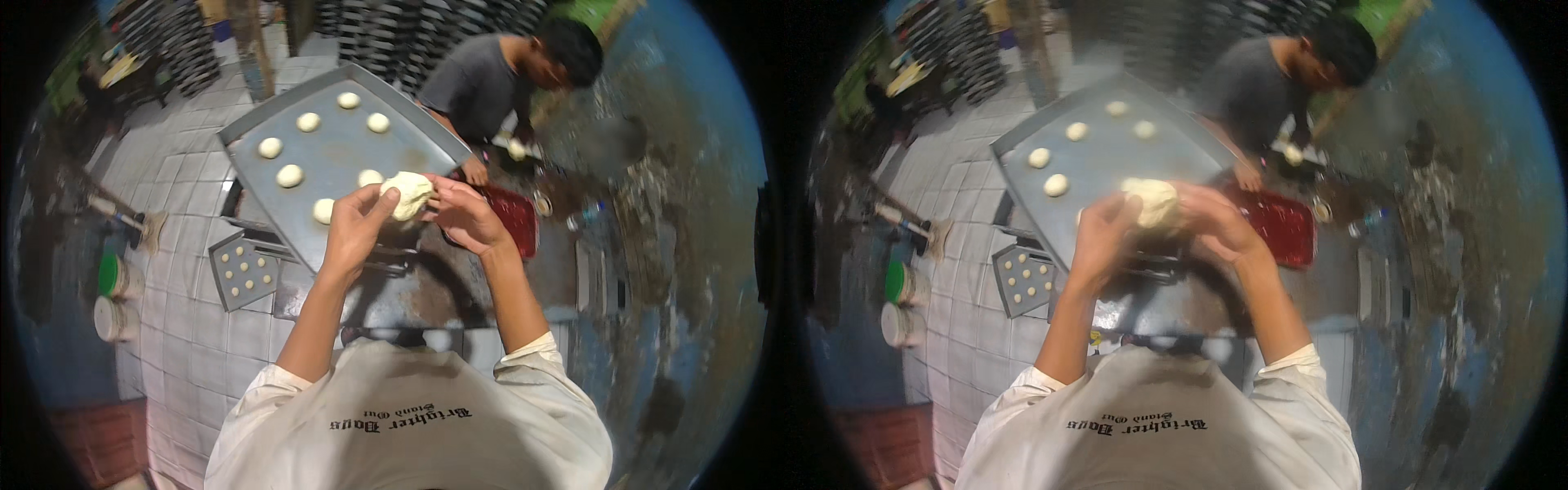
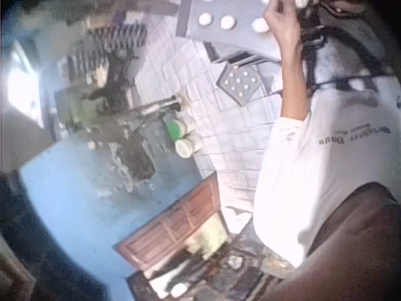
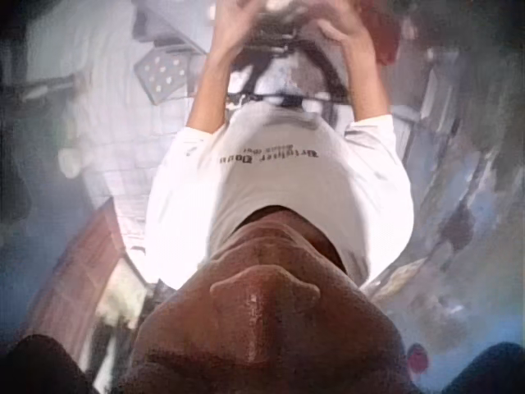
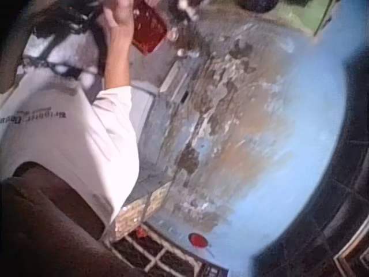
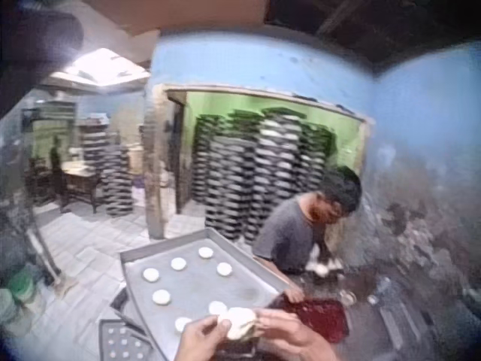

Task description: The person prepares bread rolls by filling dough with a red substance and placing them on a tray. The person scoops the red filling from a container, places it onto a piece of dough held in one hand, folds the dough over the filling to seal it, and then places the formed roll onto a metal tray alongside others.

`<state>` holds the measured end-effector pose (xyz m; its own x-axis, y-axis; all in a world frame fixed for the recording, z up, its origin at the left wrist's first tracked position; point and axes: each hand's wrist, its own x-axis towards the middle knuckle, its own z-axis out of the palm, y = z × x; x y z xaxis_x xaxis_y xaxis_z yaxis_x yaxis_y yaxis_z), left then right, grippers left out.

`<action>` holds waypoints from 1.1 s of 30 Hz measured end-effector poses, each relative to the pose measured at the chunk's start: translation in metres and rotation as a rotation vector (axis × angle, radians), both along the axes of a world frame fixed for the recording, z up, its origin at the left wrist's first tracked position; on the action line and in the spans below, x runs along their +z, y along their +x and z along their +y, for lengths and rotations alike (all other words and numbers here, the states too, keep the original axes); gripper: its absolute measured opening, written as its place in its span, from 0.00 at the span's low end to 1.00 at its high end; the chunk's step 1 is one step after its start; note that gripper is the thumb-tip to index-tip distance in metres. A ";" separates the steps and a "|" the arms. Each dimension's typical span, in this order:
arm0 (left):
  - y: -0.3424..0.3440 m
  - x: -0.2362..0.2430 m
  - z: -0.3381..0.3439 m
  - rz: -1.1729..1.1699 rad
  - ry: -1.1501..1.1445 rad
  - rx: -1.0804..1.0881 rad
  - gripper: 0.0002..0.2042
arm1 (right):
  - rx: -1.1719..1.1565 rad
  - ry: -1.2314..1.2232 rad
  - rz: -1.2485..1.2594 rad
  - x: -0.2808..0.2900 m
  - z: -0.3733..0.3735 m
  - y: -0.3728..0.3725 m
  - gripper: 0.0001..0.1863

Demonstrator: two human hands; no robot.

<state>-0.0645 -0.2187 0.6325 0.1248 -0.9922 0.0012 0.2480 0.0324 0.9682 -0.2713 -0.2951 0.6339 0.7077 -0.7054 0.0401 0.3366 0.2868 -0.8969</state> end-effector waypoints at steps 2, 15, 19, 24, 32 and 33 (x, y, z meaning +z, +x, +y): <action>-0.025 -0.020 -0.006 -0.033 0.047 -0.050 0.15 | -0.099 0.009 -0.049 -0.012 0.022 -0.024 0.39; -0.124 -0.169 0.005 0.759 0.506 -0.433 0.15 | -0.492 0.807 -0.153 -0.263 0.115 -0.159 0.31; -0.133 -0.162 -0.017 0.946 0.589 -0.460 0.21 | -0.982 -0.509 1.265 -0.372 0.128 -0.219 0.14; -0.156 -0.195 -0.031 0.429 0.653 -0.182 0.11 | -0.692 -0.639 1.488 -0.369 0.099 -0.250 0.11; -0.184 -0.196 -0.051 0.537 0.752 0.064 0.19 | -0.635 -0.890 1.428 -0.390 0.095 -0.274 0.06; -0.188 -0.185 -0.054 0.586 0.728 0.042 0.21 | -0.646 -0.790 1.328 -0.387 0.092 -0.274 0.05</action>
<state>-0.2529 -0.2724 0.4477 -0.0553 -0.7183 -0.6935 0.7157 -0.5128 0.4741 -0.5458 -0.2034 0.2469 0.1605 -0.9747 0.1556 -0.8480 -0.2168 -0.4836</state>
